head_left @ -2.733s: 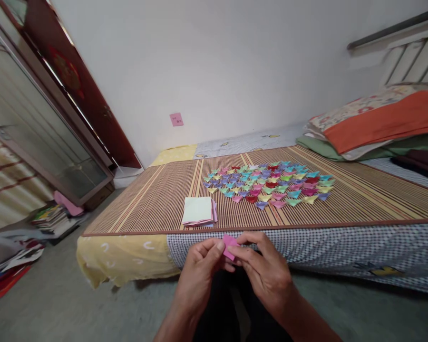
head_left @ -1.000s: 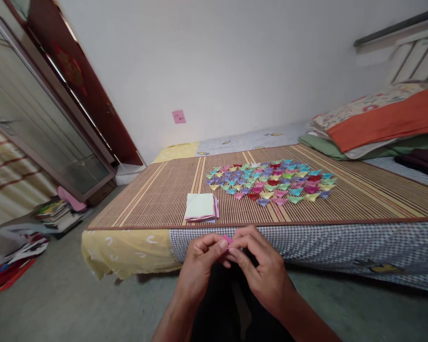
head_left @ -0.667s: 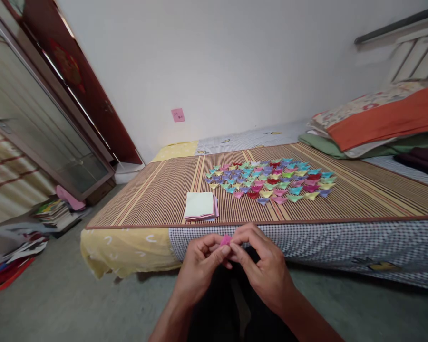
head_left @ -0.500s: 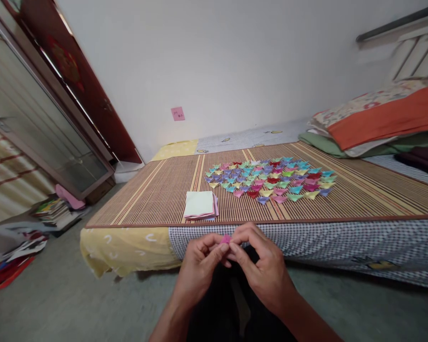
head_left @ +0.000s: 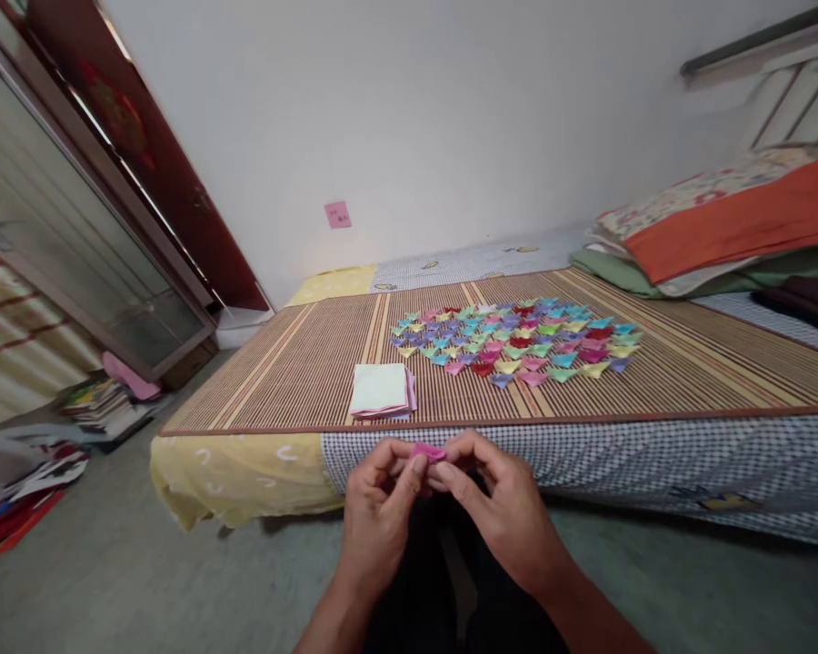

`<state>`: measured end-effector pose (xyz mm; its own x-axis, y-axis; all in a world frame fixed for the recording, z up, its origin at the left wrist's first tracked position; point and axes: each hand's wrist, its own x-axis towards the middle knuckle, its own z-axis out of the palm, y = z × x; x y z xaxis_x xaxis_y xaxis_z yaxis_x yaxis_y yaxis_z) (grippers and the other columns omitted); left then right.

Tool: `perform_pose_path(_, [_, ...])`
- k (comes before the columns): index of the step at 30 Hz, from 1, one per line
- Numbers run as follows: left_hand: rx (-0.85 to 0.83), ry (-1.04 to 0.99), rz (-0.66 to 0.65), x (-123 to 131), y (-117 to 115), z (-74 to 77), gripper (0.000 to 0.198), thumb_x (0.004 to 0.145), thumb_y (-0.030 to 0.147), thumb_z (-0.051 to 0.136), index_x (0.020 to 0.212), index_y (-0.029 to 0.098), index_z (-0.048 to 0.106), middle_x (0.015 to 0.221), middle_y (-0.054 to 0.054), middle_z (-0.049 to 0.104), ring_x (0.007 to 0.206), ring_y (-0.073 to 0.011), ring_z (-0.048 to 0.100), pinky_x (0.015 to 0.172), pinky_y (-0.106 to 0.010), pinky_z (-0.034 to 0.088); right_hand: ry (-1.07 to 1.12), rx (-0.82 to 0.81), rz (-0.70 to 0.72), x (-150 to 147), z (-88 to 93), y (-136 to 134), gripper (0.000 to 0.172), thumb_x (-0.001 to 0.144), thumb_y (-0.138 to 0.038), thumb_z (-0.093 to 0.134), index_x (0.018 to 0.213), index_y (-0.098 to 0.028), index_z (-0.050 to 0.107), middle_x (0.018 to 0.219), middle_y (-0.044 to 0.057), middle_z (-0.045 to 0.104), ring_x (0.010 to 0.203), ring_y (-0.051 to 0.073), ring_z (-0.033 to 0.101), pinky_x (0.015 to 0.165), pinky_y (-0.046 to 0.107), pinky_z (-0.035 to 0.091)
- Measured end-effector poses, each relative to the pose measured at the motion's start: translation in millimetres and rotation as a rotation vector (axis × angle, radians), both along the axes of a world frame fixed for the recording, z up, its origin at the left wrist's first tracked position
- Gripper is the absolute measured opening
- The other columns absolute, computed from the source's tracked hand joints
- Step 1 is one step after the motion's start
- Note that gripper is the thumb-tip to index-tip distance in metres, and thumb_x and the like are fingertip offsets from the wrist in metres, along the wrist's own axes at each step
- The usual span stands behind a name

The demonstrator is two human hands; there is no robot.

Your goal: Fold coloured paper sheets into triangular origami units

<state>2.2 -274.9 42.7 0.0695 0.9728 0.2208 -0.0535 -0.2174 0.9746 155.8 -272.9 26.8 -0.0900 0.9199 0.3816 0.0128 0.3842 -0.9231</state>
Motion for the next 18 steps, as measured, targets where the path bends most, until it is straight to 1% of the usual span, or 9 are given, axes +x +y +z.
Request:
perform_pose_path(2, [0.011, 0.016, 0.000, 0.0, -1.3, -2.0, 0.020, 0.094, 0.036, 0.071, 0.088, 0.017, 0.074, 0.072, -0.001, 0.074, 0.067, -0.0132, 0.066, 0.067, -0.021, 0.052, -0.009, -0.006, -0.008, 0.6, 4.1, -1.3, 0.020, 0.098, -0.031, 0.062, 0.081, -0.020, 0.065, 0.077, 0.001, 0.068, 0.074, 0.017, 0.066, 0.071, 0.028, 0.051])
perform_pose_path(5, [0.025, 0.034, -0.009, 1.2, -3.0, -4.6, 0.019, 0.095, 0.035, 0.069, 0.088, 0.017, 0.072, 0.074, -0.002, 0.075, 0.069, -0.0136, 0.068, 0.068, -0.021, 0.052, -0.039, -0.026, -0.039, 1.9, 8.4, -2.5, 0.020, 0.096, -0.032, 0.063, 0.080, -0.020, 0.065, 0.073, 0.001, 0.068, 0.069, 0.017, 0.065, 0.067, 0.027, 0.050])
perform_pose_path(11, [0.023, 0.013, -0.035, 7.5, -4.2, -6.8, 0.019, 0.097, 0.034, 0.067, 0.087, 0.017, 0.069, 0.075, -0.001, 0.075, 0.068, -0.0126, 0.067, 0.068, -0.022, 0.052, -0.054, -0.006, -0.044, 2.8, 9.9, -5.1, 0.022, 0.096, -0.030, 0.061, 0.077, -0.019, 0.064, 0.070, 0.001, 0.066, 0.066, 0.016, 0.062, 0.063, 0.026, 0.049])
perform_pose_path(15, [0.044, 0.058, -0.004, 9.8, -3.9, -7.6, 0.019, 0.098, 0.033, 0.066, 0.087, 0.018, 0.068, 0.076, -0.001, 0.075, 0.069, -0.0134, 0.069, 0.068, -0.022, 0.053, -0.017, -0.010, -0.061, -0.3, 8.9, -5.7, 0.022, 0.097, -0.030, 0.060, 0.078, -0.019, 0.062, 0.069, 0.000, 0.064, 0.064, 0.015, 0.060, 0.063, 0.026, 0.048])
perform_pose_path(18, [0.085, 0.126, 0.028, 8.8, -3.9, -7.9, 0.019, 0.098, 0.033, 0.065, 0.088, 0.017, 0.068, 0.076, -0.001, 0.074, 0.070, -0.0143, 0.070, 0.069, -0.024, 0.054, 0.032, -0.039, -0.035, -0.1, 7.8, -4.3, 0.022, 0.098, -0.031, 0.060, 0.079, -0.019, 0.062, 0.069, 0.000, 0.063, 0.065, 0.015, 0.060, 0.064, 0.026, 0.048])
